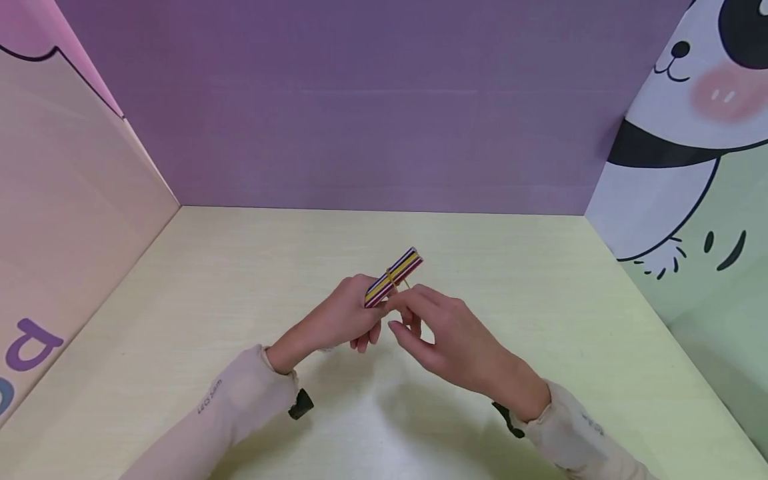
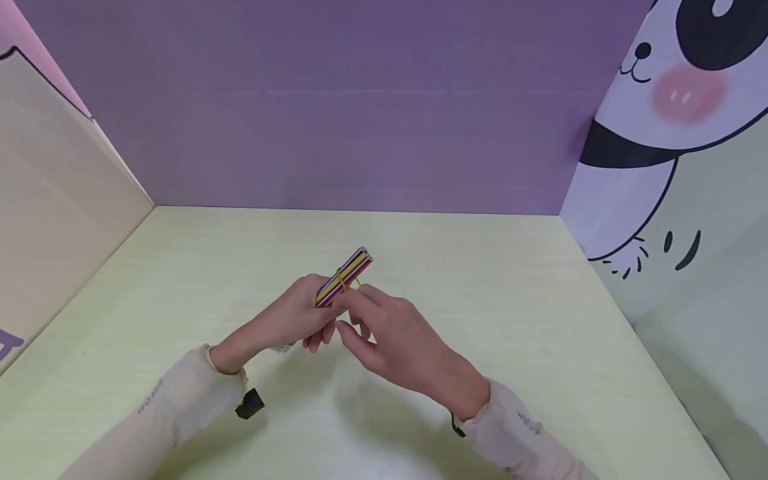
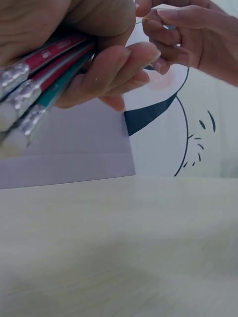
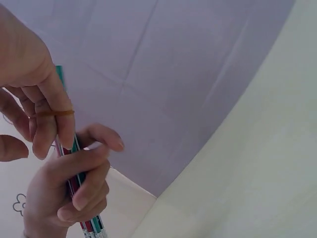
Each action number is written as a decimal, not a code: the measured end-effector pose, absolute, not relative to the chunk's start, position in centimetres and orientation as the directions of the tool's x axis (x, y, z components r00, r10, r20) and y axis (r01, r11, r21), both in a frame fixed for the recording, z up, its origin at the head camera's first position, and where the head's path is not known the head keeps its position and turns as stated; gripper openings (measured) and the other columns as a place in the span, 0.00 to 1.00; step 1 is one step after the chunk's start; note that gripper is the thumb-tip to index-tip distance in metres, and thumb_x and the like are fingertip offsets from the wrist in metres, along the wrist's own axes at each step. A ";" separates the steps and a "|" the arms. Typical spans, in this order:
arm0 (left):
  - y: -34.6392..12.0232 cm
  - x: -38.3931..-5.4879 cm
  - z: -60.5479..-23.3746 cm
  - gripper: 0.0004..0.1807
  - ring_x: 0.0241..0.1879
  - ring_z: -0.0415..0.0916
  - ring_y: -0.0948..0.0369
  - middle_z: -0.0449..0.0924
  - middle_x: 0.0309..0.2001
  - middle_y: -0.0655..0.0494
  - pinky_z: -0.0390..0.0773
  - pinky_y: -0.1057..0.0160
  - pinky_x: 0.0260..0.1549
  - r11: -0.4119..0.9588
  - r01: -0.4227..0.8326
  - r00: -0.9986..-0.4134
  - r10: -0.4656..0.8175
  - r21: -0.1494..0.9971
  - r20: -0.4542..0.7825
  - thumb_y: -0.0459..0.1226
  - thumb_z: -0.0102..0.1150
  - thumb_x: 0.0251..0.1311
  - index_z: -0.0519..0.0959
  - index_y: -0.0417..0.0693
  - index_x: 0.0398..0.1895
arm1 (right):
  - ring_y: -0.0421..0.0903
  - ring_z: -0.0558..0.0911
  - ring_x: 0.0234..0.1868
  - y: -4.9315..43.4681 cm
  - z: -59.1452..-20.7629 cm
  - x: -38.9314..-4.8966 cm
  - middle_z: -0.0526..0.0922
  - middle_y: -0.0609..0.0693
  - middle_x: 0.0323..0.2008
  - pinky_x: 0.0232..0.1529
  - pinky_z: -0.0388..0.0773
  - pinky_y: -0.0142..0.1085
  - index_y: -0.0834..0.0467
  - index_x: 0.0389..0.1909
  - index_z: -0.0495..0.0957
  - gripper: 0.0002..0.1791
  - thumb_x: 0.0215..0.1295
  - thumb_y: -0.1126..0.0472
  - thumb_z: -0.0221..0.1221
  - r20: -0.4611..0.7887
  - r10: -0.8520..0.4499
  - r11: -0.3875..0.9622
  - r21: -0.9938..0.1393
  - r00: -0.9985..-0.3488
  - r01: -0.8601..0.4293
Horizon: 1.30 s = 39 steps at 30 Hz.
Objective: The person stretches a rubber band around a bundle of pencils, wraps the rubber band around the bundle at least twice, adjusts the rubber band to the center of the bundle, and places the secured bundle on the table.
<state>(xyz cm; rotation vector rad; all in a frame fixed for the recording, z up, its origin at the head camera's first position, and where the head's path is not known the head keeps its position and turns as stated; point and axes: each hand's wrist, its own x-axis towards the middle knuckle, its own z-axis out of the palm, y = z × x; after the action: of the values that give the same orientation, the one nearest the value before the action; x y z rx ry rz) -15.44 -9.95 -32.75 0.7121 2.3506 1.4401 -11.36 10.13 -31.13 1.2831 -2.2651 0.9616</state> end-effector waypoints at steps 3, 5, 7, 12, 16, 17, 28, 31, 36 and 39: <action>-9.9 -15.3 -32.4 0.06 0.06 0.70 0.53 0.75 0.13 0.48 0.74 0.49 0.09 0.313 0.237 -0.821 0.570 0.920 0.017 0.34 0.51 0.72 0.78 0.42 0.40 | 0.34 0.73 0.27 10.2 -30.8 -11.5 0.77 0.41 0.32 0.30 0.75 0.28 0.57 0.45 0.77 0.11 0.64 0.71 0.61 0.619 -0.548 0.295 -0.486 -0.562 -0.823; -9.9 -15.2 -32.3 0.06 0.07 0.69 0.54 0.75 0.14 0.47 0.72 0.54 0.08 0.278 0.219 -0.815 0.579 0.935 0.019 0.34 0.51 0.72 0.78 0.42 0.43 | 0.35 0.73 0.24 10.3 -30.6 -11.7 0.78 0.43 0.31 0.27 0.75 0.29 0.59 0.44 0.76 0.10 0.64 0.71 0.60 0.641 -0.501 0.262 -0.528 -0.582 -0.808; -9.9 -15.1 -32.1 0.07 0.07 0.69 0.54 0.75 0.14 0.45 0.71 0.58 0.08 0.252 0.201 -0.809 0.588 0.947 0.016 0.36 0.52 0.72 0.78 0.44 0.45 | 0.37 0.72 0.22 10.4 -30.5 -11.8 0.78 0.44 0.30 0.24 0.74 0.30 0.59 0.43 0.75 0.09 0.65 0.71 0.61 0.651 -0.451 0.263 -0.557 -0.610 -0.788; -9.8 -14.8 -31.8 0.08 0.07 0.68 0.56 0.76 0.15 0.44 0.69 0.63 0.09 0.231 0.168 -0.807 0.591 0.958 -0.001 0.38 0.52 0.72 0.78 0.46 0.46 | 0.39 0.77 0.22 10.9 -30.4 -12.8 0.80 0.44 0.28 0.26 0.80 0.34 0.56 0.34 0.78 0.03 0.66 0.65 0.63 0.480 -0.379 0.346 -0.720 -0.791 -0.602; -10.0 -14.9 -32.0 0.08 0.07 0.67 0.57 0.75 0.15 0.45 0.69 0.63 0.09 0.242 0.168 -0.814 0.580 0.956 -0.004 0.37 0.52 0.72 0.80 0.48 0.46 | 0.43 0.80 0.27 11.5 -30.3 -13.6 0.83 0.45 0.29 0.34 0.82 0.37 0.53 0.25 0.81 0.09 0.66 0.63 0.63 0.336 -0.423 0.335 -0.805 -0.842 -0.490; -10.0 -15.0 -32.1 0.08 0.07 0.67 0.57 0.75 0.15 0.45 0.69 0.63 0.09 0.239 0.168 -0.815 0.580 0.956 -0.001 0.37 0.52 0.72 0.80 0.48 0.46 | 0.45 0.81 0.29 11.6 -30.3 -13.7 0.83 0.45 0.30 0.37 0.82 0.37 0.52 0.25 0.82 0.09 0.66 0.62 0.63 0.337 -0.441 0.312 -0.812 -0.832 -0.494; -10.7 -16.7 -33.4 0.08 0.07 0.65 0.59 0.74 0.15 0.47 0.68 0.65 0.09 0.226 0.149 -0.808 0.589 0.963 -0.013 0.38 0.55 0.71 0.80 0.45 0.44 | 0.43 0.85 0.36 11.4 -30.4 -12.9 0.73 0.41 0.18 0.42 0.81 0.33 0.53 0.16 0.68 0.19 0.59 0.75 0.59 0.733 -0.572 0.060 -0.410 -0.368 -0.910; -10.4 -16.8 -33.5 0.07 0.07 0.66 0.58 0.74 0.15 0.47 0.68 0.63 0.09 0.234 0.170 -0.793 0.609 0.957 -0.008 0.37 0.55 0.71 0.81 0.46 0.44 | 0.38 0.80 0.28 11.4 -30.5 -12.7 0.67 0.41 0.16 0.35 0.77 0.26 0.53 0.16 0.66 0.19 0.60 0.74 0.59 0.742 -0.578 0.097 -0.350 -0.339 -0.932; -10.2 -16.5 -33.3 0.08 0.07 0.67 0.58 0.75 0.15 0.46 0.69 0.63 0.08 0.243 0.202 -0.784 0.621 0.949 0.008 0.34 0.51 0.72 0.80 0.44 0.45 | 0.33 0.68 0.20 11.8 -30.7 -12.8 0.70 0.39 0.17 0.23 0.68 0.25 0.53 0.24 0.73 0.12 0.63 0.71 0.61 0.671 -0.570 0.241 -0.416 -0.475 -0.877; -10.4 -16.4 -33.2 0.08 0.07 0.67 0.58 0.75 0.15 0.46 0.69 0.64 0.08 0.245 0.201 -0.805 0.593 0.948 0.017 0.34 0.51 0.72 0.80 0.44 0.44 | 0.33 0.71 0.20 11.8 -30.8 -13.1 0.72 0.40 0.21 0.26 0.72 0.28 0.56 0.44 0.77 0.09 0.65 0.70 0.61 0.614 -0.552 0.283 -0.499 -0.565 -0.819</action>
<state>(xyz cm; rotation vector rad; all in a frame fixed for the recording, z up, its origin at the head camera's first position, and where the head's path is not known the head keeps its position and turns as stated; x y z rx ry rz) -16.40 -10.37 -33.24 0.7312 2.1781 1.5788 -13.11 11.78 -30.76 1.2463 -2.2360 1.1667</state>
